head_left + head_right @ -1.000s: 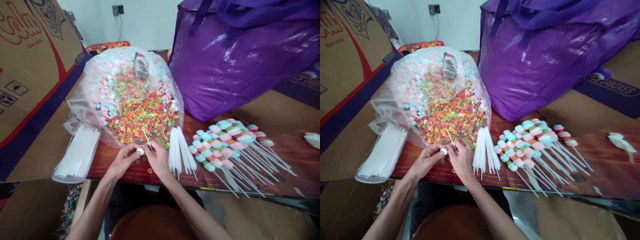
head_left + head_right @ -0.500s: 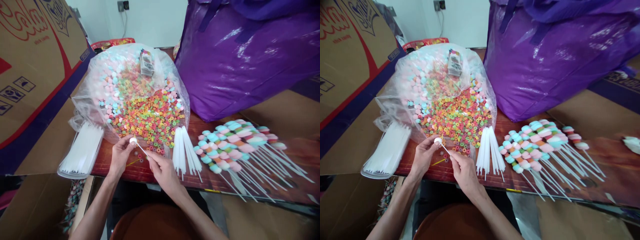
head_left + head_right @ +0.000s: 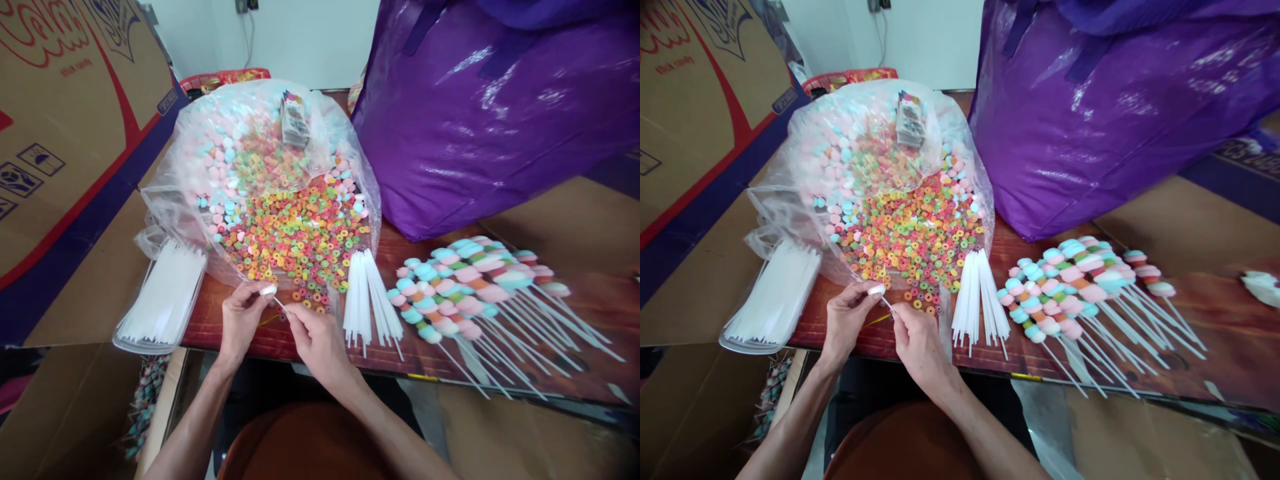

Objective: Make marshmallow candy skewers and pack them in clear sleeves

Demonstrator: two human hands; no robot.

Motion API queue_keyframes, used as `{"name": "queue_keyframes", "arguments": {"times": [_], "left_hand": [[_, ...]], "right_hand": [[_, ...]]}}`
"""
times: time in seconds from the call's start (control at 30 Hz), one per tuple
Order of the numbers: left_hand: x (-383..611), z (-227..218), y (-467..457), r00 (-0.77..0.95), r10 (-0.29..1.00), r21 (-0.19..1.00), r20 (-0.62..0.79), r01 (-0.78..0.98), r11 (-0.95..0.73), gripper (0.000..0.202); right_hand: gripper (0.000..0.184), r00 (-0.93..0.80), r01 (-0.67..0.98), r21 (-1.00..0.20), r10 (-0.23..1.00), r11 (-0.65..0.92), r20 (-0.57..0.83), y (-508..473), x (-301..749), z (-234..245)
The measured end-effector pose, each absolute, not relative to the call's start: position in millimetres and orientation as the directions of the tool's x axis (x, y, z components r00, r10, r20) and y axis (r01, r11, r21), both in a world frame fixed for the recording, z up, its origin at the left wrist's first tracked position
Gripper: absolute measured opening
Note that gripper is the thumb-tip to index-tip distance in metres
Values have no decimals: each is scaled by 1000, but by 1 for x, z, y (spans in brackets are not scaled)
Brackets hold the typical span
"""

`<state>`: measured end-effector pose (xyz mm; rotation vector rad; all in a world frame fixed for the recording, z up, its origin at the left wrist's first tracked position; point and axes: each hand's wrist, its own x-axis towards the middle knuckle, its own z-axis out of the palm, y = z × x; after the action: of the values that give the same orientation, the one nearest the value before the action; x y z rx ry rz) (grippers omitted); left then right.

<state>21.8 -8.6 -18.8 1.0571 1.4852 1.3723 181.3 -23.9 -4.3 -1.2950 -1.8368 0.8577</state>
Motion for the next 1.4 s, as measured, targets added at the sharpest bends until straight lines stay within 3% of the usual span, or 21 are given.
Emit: {"name": "queue_keyframes", "arguments": {"times": [0.13, 0.27, 0.5, 0.6, 0.67, 0.77, 0.83, 0.93, 1.07, 1.2, 1.3, 1.4], "left_hand": [[29, -24, -22, -404, 914, 995, -35, 71, 69, 19], [37, -21, -35, -451, 890, 979, 67, 202, 29, 19], [47, -11, -40, -276, 961, 984, -2, 169, 51, 23], [42, -11, -23, -195, 977, 945, 85, 327, -16, 26], [35, -14, -6, -112, 973, 824, 201, 557, -106, 28], [26, -18, 16, 38, 958, 528, 283, 828, -188, 27], [22, -19, 23, 125, 951, 388, 284, 892, -233, 23], [20, -18, 23, 212, 927, 318, 308, 896, -310, 21], [21, -16, 14, 269, 919, 403, 287, 837, -371, 21], [19, -19, 11, 78, 974, 694, 211, 690, -205, 12], [19, -19, 14, -158, 987, 962, 34, 275, 11, 20], [19, -15, 15, -177, 971, 982, -161, -126, 140, 37]], "right_hand": [[26, -184, 467, -853, 969, 234, 165, -27, 170, -4], [25, -160, 406, -886, 972, 223, 171, -29, 157, -9], [27, -110, 483, -861, 986, 163, 125, -22, 163, -11], [23, -97, 530, -832, 987, 163, 132, -16, 178, -13], [22, -69, 538, -829, 988, 153, 137, -14, 188, -15], [22, -46, 539, -831, 990, 140, 136, -15, 196, -18], [22, -46, 531, -838, 992, 126, 120, -17, 198, -19], [23, -73, 491, -865, 994, 103, 77, -20, 196, -19], [24, -104, 465, -880, 993, 93, 49, -20, 194, -20], [23, -109, 476, -874, 993, 92, 46, -21, 194, -20], [25, -129, 495, -859, 989, 131, 76, -22, 194, -19], [27, -143, 528, -830, 982, 178, 120, -22, 191, -16]]}}
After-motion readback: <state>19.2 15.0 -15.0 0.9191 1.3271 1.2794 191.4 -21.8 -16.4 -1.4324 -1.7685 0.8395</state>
